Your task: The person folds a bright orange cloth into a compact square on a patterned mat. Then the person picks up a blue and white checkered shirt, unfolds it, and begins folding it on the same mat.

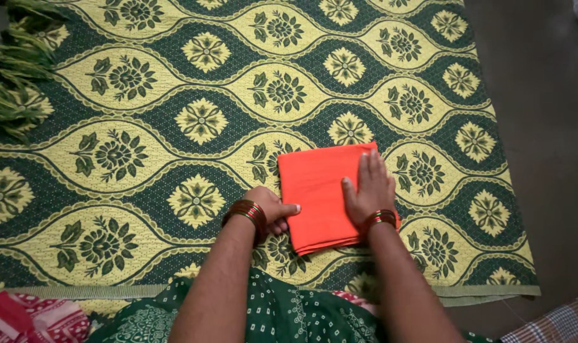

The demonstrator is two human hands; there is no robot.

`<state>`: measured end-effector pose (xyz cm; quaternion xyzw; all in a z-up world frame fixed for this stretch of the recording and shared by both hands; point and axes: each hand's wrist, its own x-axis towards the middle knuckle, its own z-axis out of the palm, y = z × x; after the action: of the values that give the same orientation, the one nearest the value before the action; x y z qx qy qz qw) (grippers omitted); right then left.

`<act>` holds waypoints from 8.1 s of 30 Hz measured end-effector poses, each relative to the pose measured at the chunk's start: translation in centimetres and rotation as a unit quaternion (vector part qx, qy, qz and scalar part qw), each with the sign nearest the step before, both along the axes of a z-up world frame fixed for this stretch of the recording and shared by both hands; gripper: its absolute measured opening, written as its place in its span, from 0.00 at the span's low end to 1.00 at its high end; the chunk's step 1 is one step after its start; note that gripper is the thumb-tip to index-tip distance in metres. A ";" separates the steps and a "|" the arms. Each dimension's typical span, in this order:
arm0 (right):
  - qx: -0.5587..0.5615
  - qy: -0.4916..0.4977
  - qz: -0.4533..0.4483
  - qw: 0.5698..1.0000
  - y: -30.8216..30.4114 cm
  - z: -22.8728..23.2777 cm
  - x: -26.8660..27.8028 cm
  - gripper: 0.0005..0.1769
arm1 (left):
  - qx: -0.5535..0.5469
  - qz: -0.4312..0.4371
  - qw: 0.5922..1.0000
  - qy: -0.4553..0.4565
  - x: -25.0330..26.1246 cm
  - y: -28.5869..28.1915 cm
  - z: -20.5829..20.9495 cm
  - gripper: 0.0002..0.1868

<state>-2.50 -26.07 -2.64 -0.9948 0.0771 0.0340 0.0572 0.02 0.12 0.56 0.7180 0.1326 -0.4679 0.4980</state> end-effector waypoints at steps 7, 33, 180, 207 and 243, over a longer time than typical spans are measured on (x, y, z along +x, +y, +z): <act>-0.007 -0.023 -0.114 0.993 -3.2 -1.8 -2.3 0.42 | -0.006 -0.003 1.000 -0.015 0.0 0.0 -1.5 0.16; 0.048 -0.078 0.097 0.991 5.5 0.8 -2.7 0.31 | -0.031 0.035 0.943 -0.330 0.6 -2.3 -2.2 0.35; 0.422 0.278 -0.162 0.848 -12.7 0.0 0.3 0.05 | 0.071 -0.206 0.728 -0.650 -5.1 -13.3 -2.2 0.50; 0.307 -0.195 0.121 0.924 0.1 1.2 1.4 0.15 | 0.132 -0.383 0.720 -0.564 -5.9 -15.1 -5.7 0.37; -0.017 0.007 0.051 0.999 1.0 1.2 2.4 0.45 | -0.075 0.053 0.834 -0.545 -5.7 -11.2 -4.8 0.06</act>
<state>-0.13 -25.05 -1.49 -0.9980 0.0272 0.0424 0.0375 -5.72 -11.06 -4.22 0.8089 -0.1582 0.0172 0.5659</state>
